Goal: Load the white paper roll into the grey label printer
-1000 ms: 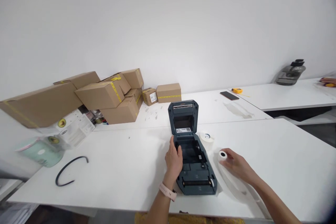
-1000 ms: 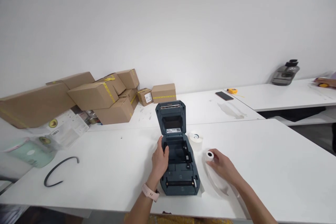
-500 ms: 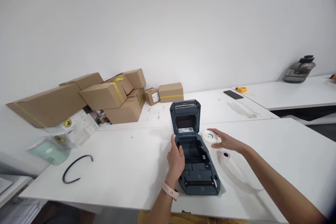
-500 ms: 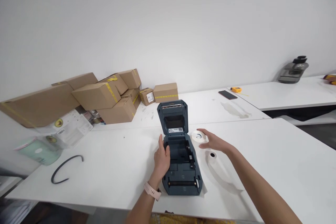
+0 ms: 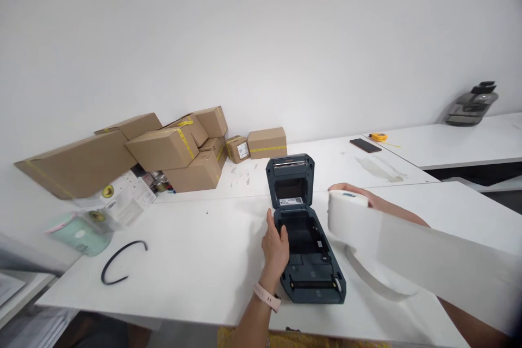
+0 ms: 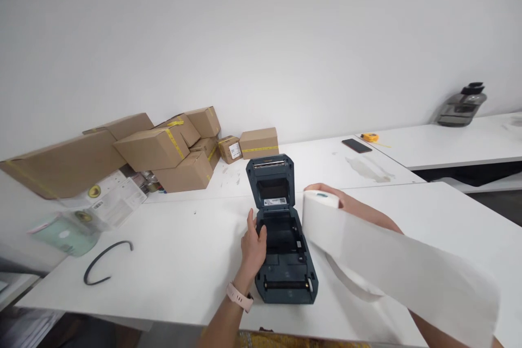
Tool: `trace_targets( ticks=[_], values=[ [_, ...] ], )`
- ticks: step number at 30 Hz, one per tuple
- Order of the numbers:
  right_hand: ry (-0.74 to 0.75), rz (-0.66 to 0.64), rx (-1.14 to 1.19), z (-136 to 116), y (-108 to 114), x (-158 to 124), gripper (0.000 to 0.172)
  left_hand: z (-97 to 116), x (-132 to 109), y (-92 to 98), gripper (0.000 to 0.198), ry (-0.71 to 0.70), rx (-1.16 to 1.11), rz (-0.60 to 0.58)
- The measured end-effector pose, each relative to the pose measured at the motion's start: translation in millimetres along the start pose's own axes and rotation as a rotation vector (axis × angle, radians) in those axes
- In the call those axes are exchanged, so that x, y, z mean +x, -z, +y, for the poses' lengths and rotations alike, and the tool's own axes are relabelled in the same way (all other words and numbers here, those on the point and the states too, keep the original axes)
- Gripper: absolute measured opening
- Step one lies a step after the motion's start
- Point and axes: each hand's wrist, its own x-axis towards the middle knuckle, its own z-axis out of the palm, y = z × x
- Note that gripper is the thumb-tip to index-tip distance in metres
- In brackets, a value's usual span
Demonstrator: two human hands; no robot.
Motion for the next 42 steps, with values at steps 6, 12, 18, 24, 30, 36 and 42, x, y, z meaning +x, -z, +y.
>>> trace_targets(
  ticks=[6,12,18,24,30,36,42],
  values=[
    [0.016,-0.467,-0.311,-34,-52,53,0.085,1,0,4.2,0.069,0.041,-0.104,0.012],
    [-0.009,-0.628,-0.429,-40,-76,89,0.072,1,0,4.7,0.072,0.096,-0.175,0.012],
    [-0.035,-0.774,-0.437,-48,-77,101,0.063,1,0,5.3,0.072,0.116,-0.184,0.005],
    [-0.046,-0.848,-0.462,-49,-78,104,0.055,1,0,5.0,0.071,0.118,-0.183,0.013],
    [-0.098,-0.817,-0.568,-32,-83,106,0.076,3,0,4.8,0.065,0.104,-0.165,0.021],
    [-0.099,-0.801,-0.611,-6,-92,110,0.091,2,0,4.3,0.063,0.094,-0.149,0.028],
    [-0.072,-0.739,-0.643,14,-102,112,0.104,-1,4,2.2,0.042,-0.002,-0.093,0.036]
  ],
)
